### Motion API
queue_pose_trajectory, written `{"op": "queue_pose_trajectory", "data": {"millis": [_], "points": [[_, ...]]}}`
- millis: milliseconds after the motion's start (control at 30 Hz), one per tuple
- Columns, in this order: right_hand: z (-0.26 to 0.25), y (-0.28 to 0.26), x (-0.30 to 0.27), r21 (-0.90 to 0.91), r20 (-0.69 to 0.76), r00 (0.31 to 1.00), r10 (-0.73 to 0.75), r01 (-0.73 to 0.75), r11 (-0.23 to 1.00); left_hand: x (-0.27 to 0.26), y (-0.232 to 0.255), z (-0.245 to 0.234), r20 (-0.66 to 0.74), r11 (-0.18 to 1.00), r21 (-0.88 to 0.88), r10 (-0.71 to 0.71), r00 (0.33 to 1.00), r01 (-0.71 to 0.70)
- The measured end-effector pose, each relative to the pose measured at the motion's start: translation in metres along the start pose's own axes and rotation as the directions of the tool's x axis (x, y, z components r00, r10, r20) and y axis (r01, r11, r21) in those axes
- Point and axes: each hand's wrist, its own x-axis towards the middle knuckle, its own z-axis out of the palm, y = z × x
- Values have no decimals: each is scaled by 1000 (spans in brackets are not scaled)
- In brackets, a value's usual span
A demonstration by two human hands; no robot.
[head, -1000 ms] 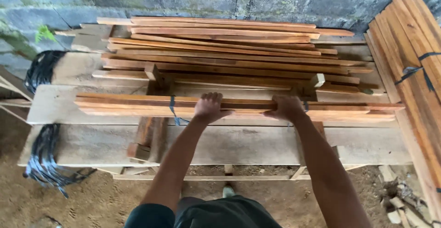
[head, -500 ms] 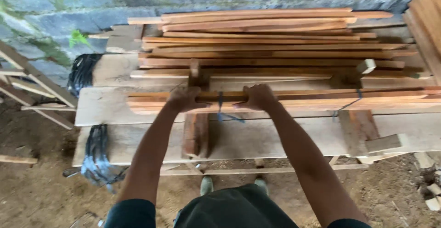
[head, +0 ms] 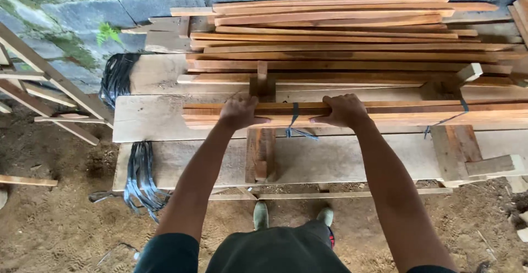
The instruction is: Bundling several long wooden slats together using plastic ties.
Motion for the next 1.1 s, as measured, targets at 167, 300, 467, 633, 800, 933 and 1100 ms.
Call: {"op": "queue_pose_trajectory", "data": {"millis": [167,300,467,633,800,933,1100], "points": [[2,-3,-3,55,-35,997,73,-71,996,11,13,-62,-103,998,-13,61,993,-63],[9,-1,1,105,-27,994,104,-100,989,-6,-4,-58,-104,997,-1,76,992,-77],[8,-2,-3,168,-104,990,95,-77,983,-44,-81,-110,177,992,-116,61,982,-41],[31,-46,32,141,-144,989,-30,50,989,-85,-138,-114,310,980,-158,-71,948,125],[13,-135,48,9,-256,930,-265,276,961,-105,-143,-90,341,932,-295,-105,934,212],[28,-143,69,-97,-238,940,-244,227,969,-102,-139,-97,412,867,-353,-193,890,352],[41,-137,79,-137,-303,919,-251,218,966,-130,-119,-63,414,406,-682,-472,778,609]]}}
